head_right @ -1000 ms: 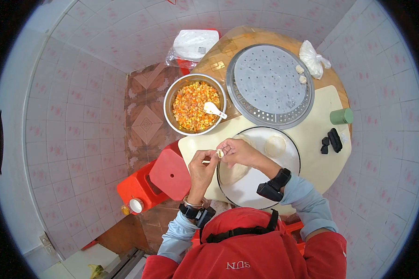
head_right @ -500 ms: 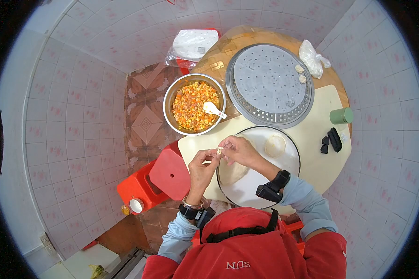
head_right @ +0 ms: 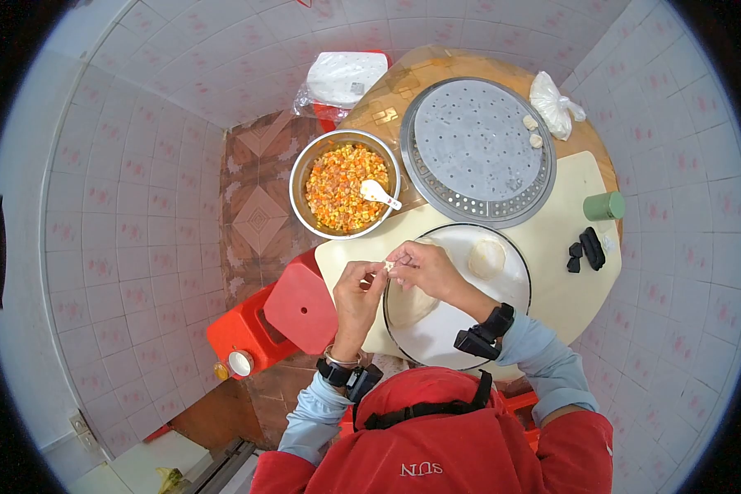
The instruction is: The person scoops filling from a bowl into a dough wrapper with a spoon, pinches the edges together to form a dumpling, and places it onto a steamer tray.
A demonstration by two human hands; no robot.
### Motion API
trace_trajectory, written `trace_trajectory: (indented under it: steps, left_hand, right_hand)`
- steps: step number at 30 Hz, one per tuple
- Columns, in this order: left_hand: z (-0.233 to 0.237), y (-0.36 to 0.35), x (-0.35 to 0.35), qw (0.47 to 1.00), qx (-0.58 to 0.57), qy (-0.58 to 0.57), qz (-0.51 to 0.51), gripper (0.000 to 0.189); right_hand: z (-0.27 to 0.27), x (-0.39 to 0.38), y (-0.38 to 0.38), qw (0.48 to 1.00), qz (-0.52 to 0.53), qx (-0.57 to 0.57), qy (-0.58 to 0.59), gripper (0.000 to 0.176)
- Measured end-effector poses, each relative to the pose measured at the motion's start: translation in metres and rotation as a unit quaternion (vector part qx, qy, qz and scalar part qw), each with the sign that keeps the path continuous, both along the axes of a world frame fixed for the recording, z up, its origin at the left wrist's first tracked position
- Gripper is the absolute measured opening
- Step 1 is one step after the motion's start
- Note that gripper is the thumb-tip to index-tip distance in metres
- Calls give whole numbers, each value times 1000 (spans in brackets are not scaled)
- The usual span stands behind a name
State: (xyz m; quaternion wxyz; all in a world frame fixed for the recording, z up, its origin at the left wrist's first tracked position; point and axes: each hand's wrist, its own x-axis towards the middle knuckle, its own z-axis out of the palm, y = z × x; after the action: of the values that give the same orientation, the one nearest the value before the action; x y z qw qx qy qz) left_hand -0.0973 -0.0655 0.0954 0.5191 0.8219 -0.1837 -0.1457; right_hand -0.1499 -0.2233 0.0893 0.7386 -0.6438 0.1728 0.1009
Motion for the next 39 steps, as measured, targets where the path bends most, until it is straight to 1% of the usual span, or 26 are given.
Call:
trace_trajectory:
  steps: [2,5,6,8,9,11,12,13,14,15,16,18,19,20,21,22,23,27,29,30,32,33,35,36,38,39]
  left_hand:
    - [7,-1,0,998,28,-56,-27,13]
    - [4,-1,0,991,40,-112,-63,14]
    - [8,-2,0,991,39,-112,-62,14]
    - [16,-4,-2,989,54,-115,-77,15]
    - [15,-3,-1,989,54,-115,-76,15]
    - [9,2,3,996,-25,28,-82,17]
    - [7,4,5,996,-27,28,-83,17]
    - [4,7,6,983,-102,151,-18,20]
    - [2,10,8,946,-174,270,47,23]
    - [4,14,14,929,-175,323,45,36]
    - [6,13,15,929,-176,322,47,36]
    - [13,5,17,865,-250,432,45,46]
    - [10,1,17,836,-262,482,25,55]
    - [9,-3,17,836,-263,481,28,55]
    - [8,-7,16,793,-309,524,16,55]
    - [9,-11,16,746,-353,565,4,56]
    - [12,-14,15,728,-369,578,6,58]
    - [16,-20,7,725,-400,560,41,56]
    - [16,-21,1,733,-431,520,74,58]
    - [15,-20,-2,733,-432,521,75,58]
    - [14,-21,-7,739,-475,467,100,56]
    - [15,-22,-8,739,-475,467,101,56]
    - [21,-24,-9,739,-485,449,130,53]
    - [23,-24,-9,738,-485,450,130,53]
    - [26,-24,-10,739,-493,438,138,53]
    - [26,-24,-10,738,-494,438,138,53]
  right_hand:
    - [3,0,2,999,-2,-52,-13,18]
    - [4,0,3,994,-12,-105,-35,20]
    - [4,0,4,994,-11,-105,-35,20]
    - [4,-1,5,974,-33,-203,-91,20]
    - [7,-2,5,974,-33,-203,-91,20]
    - [16,-3,3,965,-17,-244,-90,18]
    - [17,-3,2,965,-17,-246,-90,18]
    - [18,-4,2,964,-24,-247,-96,18]
    - [19,-4,1,963,-30,-249,-102,17]
    - [21,-4,1,963,-29,-249,-102,17]
    - [24,-4,1,962,-12,-246,-120,16]
    - [30,-3,2,961,10,-241,-138,16]
    - [34,-3,4,962,29,-226,-150,15]
    - [35,-3,7,963,49,-210,-162,15]
    - [36,-2,9,963,52,-209,-163,15]
    - [36,-2,10,953,56,-235,-181,14]
    - [37,-2,11,942,60,-262,-199,13]
    - [37,-4,12,931,44,-292,-217,12]
    - [36,-4,15,913,22,-319,-252,11]
    - [37,-4,17,914,23,-319,-251,11]
    - [37,-3,20,896,0,-345,-280,12]
    - [37,-3,21,896,1,-345,-279,12]
    - [35,-3,22,871,-1,-381,-312,13]
    - [34,-3,23,871,0,-381,-311,13]
    - [32,-3,24,847,4,-404,-344,13]
    - [32,-2,25,847,5,-405,-344,13]
